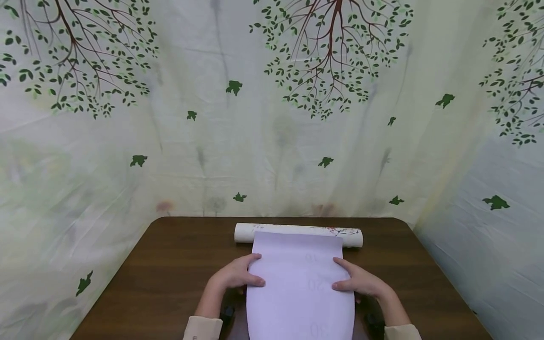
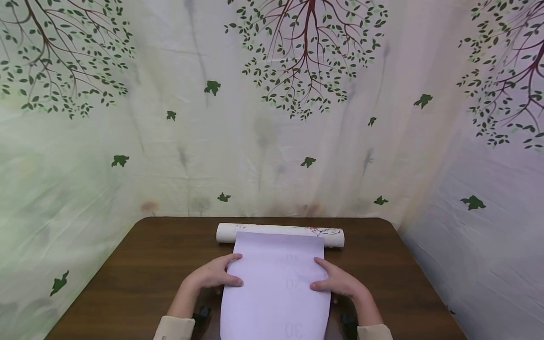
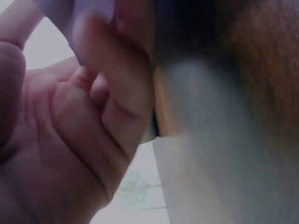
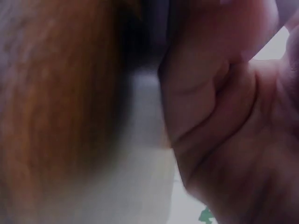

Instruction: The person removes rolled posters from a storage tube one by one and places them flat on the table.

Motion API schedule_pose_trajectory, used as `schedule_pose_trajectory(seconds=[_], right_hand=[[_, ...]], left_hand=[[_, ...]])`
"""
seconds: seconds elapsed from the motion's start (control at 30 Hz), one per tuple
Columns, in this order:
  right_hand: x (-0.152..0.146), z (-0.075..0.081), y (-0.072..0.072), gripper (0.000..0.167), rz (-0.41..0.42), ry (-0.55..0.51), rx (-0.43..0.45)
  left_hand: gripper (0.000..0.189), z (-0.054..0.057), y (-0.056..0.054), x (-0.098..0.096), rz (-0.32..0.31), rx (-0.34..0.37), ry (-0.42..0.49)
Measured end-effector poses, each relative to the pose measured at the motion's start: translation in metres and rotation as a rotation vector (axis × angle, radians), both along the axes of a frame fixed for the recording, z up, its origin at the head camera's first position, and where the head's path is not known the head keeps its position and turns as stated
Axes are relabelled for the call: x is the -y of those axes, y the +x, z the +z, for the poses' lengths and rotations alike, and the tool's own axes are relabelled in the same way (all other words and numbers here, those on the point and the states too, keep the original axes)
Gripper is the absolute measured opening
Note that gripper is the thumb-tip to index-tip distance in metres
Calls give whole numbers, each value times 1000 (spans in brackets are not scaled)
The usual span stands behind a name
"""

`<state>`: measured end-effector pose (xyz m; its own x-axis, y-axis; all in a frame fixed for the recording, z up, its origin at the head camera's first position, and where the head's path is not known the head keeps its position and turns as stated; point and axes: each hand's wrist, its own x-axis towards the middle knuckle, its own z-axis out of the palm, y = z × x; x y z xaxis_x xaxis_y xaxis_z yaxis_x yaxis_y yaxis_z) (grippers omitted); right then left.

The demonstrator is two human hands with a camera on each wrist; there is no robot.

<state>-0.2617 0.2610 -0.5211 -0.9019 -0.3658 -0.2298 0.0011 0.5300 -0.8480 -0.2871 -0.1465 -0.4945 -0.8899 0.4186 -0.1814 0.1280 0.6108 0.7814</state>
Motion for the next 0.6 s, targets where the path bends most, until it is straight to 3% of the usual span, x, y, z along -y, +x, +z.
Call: schedule_pose_trajectory(seconds=[0.2, 0.37, 0.5, 0.6], right_hand=[[7, -1, -1, 94, -31, 91, -11], [17, 3, -2, 88, -100, 319, -110], [22, 4, 0, 88, -135, 443, -119], [23, 5, 0, 88, -146, 507, -128]], left_hand=[[81, -2, 1, -7, 64, -88, -166], [81, -6, 4, -12, 101, -162, -316], [78, -10, 7, -15, 114, -233, -438], [77, -11, 9, -17, 121, -256, -481]])
